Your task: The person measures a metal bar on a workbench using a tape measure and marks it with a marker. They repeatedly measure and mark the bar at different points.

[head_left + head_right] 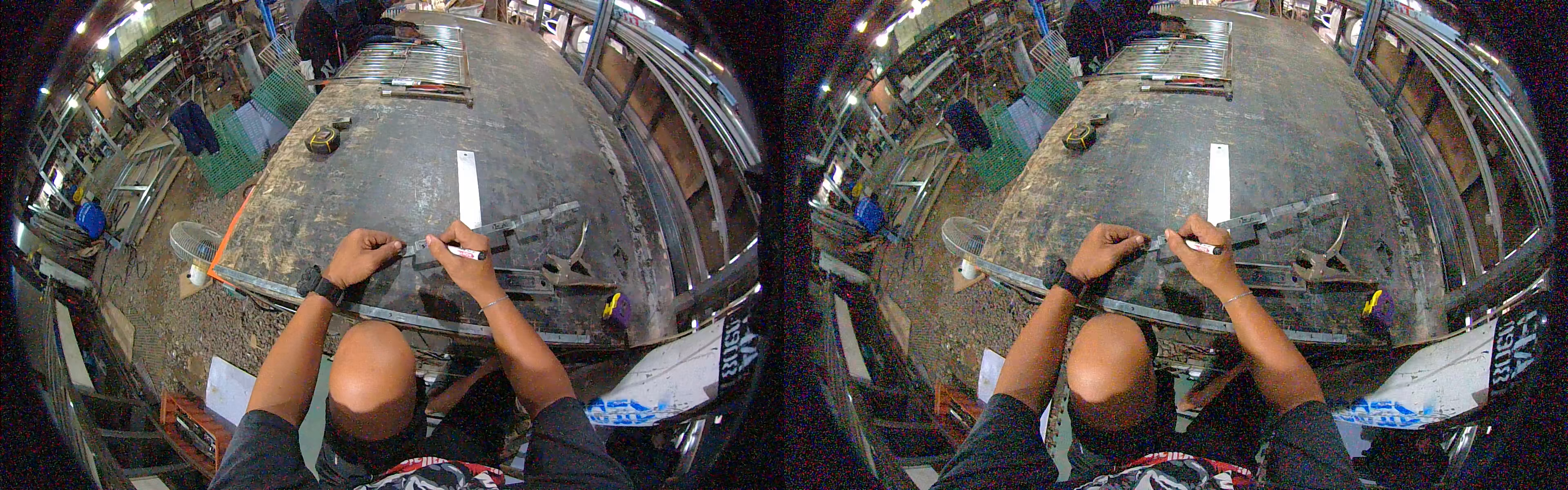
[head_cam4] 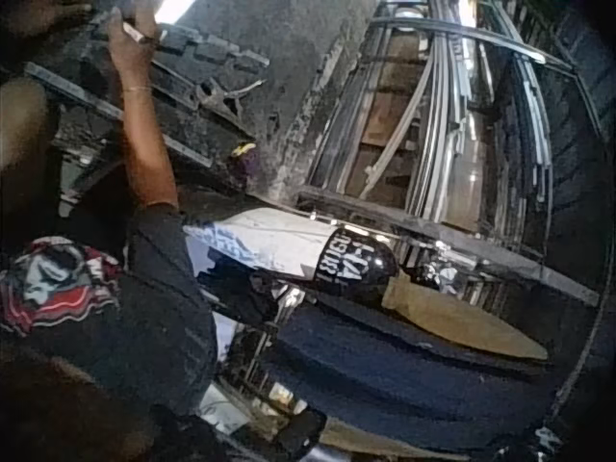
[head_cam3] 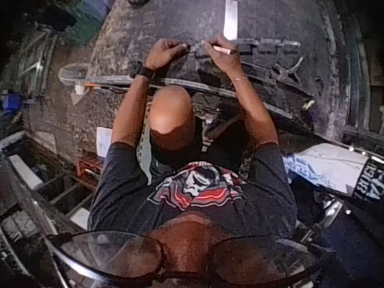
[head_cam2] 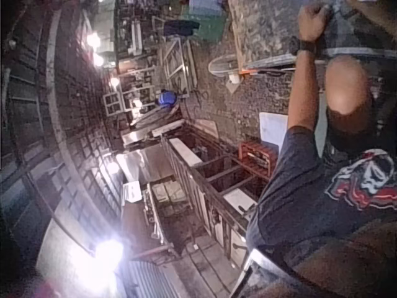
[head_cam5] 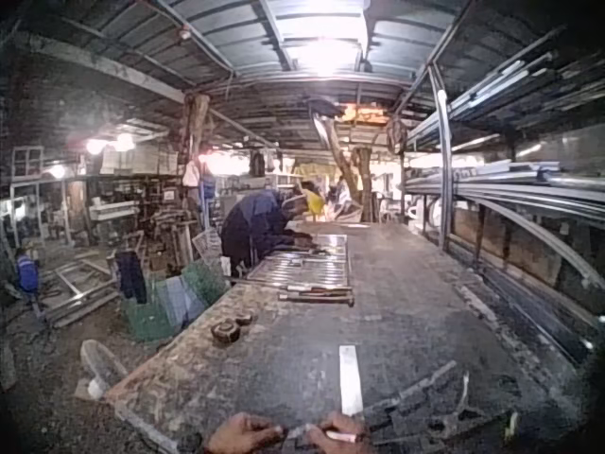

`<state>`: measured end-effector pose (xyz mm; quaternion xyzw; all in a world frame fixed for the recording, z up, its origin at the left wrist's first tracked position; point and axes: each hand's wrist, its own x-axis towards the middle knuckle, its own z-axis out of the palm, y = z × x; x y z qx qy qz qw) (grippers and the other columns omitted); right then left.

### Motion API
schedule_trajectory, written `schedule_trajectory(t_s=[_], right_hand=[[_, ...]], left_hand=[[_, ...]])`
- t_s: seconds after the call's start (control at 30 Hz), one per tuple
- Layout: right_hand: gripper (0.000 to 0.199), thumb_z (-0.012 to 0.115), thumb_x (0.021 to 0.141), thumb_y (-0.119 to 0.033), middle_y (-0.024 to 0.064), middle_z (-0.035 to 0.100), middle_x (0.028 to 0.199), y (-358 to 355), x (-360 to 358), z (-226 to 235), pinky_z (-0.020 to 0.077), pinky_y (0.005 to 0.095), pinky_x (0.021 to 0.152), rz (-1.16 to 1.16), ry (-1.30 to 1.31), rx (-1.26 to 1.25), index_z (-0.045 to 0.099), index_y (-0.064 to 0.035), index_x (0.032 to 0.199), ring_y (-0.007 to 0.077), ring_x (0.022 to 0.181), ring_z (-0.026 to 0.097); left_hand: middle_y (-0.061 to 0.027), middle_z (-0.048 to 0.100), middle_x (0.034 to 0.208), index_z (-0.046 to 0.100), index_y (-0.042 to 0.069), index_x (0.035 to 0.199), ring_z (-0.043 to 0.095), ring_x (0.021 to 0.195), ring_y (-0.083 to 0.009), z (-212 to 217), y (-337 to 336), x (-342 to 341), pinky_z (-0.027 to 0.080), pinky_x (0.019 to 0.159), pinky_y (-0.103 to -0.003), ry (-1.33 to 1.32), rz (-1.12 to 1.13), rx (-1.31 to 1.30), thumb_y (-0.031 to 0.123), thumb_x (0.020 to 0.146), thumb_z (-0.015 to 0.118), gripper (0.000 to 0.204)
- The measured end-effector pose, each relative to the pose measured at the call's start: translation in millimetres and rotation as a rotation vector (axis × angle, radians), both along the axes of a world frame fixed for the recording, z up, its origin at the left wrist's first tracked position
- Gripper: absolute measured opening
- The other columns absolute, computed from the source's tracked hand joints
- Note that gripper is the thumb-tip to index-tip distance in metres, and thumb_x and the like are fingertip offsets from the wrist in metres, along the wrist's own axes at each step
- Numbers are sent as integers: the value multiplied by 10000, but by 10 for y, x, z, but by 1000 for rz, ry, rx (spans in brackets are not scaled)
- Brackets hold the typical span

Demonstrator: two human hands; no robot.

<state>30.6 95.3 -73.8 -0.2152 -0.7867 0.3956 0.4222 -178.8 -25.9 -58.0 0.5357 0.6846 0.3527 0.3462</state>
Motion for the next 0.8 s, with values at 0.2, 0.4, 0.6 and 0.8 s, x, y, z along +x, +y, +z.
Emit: schedule_trajectory(t_s=[0.2,0.4,0.6,0.8], right_hand=[[283,802,911,-175,37,637,659,10,6,-15,454,301,577,-18,-11,6,603,-32,769,83,623,542],[276,790,914,-162,44,648,664,19,7,-30,456,304,571,-1,-20,66,597,-32,765,84,616,553],[280,780,892,-127,45,620,665,57,19,-94,450,330,557,-69,77,-75,546,-44,761,99,621,549],[287,774,897,-119,22,565,622,112,6,-140,425,326,540,-189,150,-83,536,-47,753,88,596,494]], left_hand=[[-102,737,805,776,11,1054,648,735,-141,4,2,1,516,712,-327,3,0,0,335,996,669,347],[-107,739,808,776,8,1052,652,738,-143,11,-5,-2,519,714,-327,9,1,0,336,995,669,349],[-111,741,811,775,6,1051,657,741,-146,11,-13,6,521,717,-326,14,4,6,336,995,669,351],[-115,742,814,774,4,1049,662,744,-148,17,-12,17,524,720,-326,21,8,12,336,994,669,353]])
